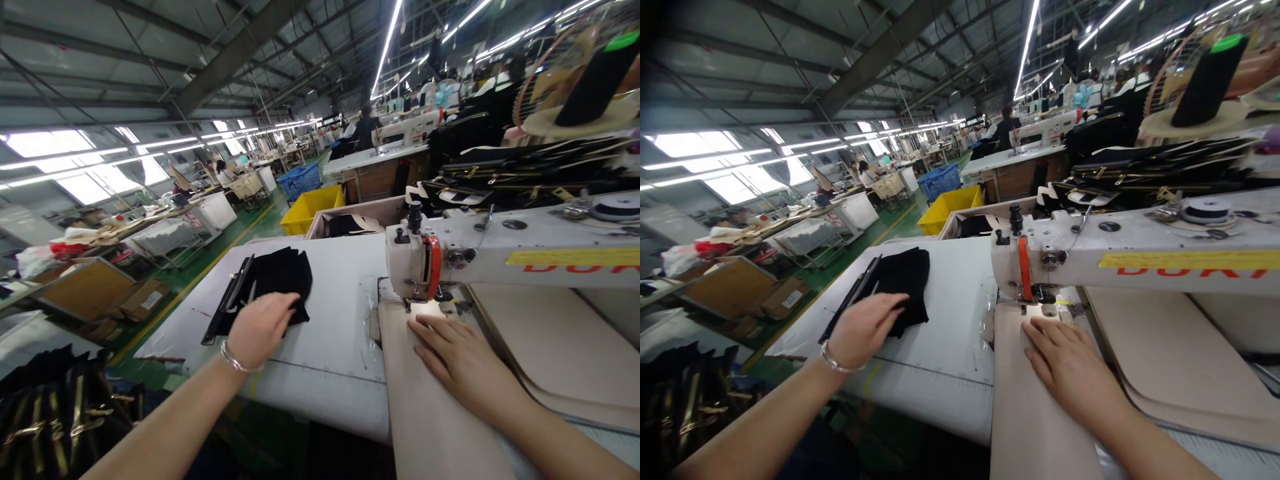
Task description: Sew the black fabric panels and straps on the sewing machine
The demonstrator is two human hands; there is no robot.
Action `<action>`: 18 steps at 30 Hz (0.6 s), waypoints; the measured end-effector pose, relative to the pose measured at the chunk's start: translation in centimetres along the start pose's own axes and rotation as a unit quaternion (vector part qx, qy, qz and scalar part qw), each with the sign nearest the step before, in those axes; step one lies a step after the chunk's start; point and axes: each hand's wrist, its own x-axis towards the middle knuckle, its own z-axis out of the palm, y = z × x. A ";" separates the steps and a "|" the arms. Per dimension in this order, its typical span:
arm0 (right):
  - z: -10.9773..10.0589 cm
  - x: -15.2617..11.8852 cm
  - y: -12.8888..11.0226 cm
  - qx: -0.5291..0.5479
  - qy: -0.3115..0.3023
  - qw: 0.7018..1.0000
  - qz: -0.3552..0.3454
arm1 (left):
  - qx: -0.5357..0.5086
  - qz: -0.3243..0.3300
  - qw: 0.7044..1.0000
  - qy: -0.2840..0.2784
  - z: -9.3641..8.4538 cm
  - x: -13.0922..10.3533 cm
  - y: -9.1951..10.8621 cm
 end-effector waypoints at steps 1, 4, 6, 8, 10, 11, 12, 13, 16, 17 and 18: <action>-0.1 0.1 -0.1 -0.002 0.001 1.000 0.003 | -0.048 0.049 0.996 -0.052 0.5 -0.1 2.0; -0.3 0.2 -0.5 -0.010 -0.004 1.000 0.010 | -0.118 0.107 0.976 -0.145 4.1 0.9 5.7; -0.5 0.2 -0.7 -0.013 -0.009 1.000 0.014 | -0.090 0.025 0.988 -0.119 7.5 2.7 6.1; -0.6 0.2 -0.7 -0.016 -0.013 1.000 0.018 | -0.076 -0.076 0.990 -0.095 10.4 4.7 5.4; -0.8 0.3 -0.8 -0.018 -0.015 1.000 0.018 | -0.098 -0.124 0.983 -0.095 12.1 6.4 4.8; -0.9 0.3 -0.8 -0.017 -0.016 1.000 0.018 | -0.114 -0.128 0.980 -0.098 12.4 6.9 4.7; -1.1 0.4 -0.8 -0.016 -0.017 1.000 0.018 | -0.127 -0.125 0.979 -0.101 12.4 7.3 4.8; -1.2 0.4 -0.9 -0.015 -0.018 1.000 0.017 | -0.142 -0.114 0.978 -0.106 12.2 7.5 5.2; -1.4 0.5 -1.1 -0.009 -0.022 1.000 0.016 | -0.242 -0.044 0.961 -0.125 11.3 7.7 7.4; -1.4 0.5 -1.1 -0.006 -0.024 1.000 0.016 | -0.282 -0.016 0.950 -0.132 11.1 7.8 8.3; -1.4 0.4 -1.1 -0.004 -0.024 1.000 0.016 | -0.314 0.006 0.940 -0.137 11.2 8.0 9.2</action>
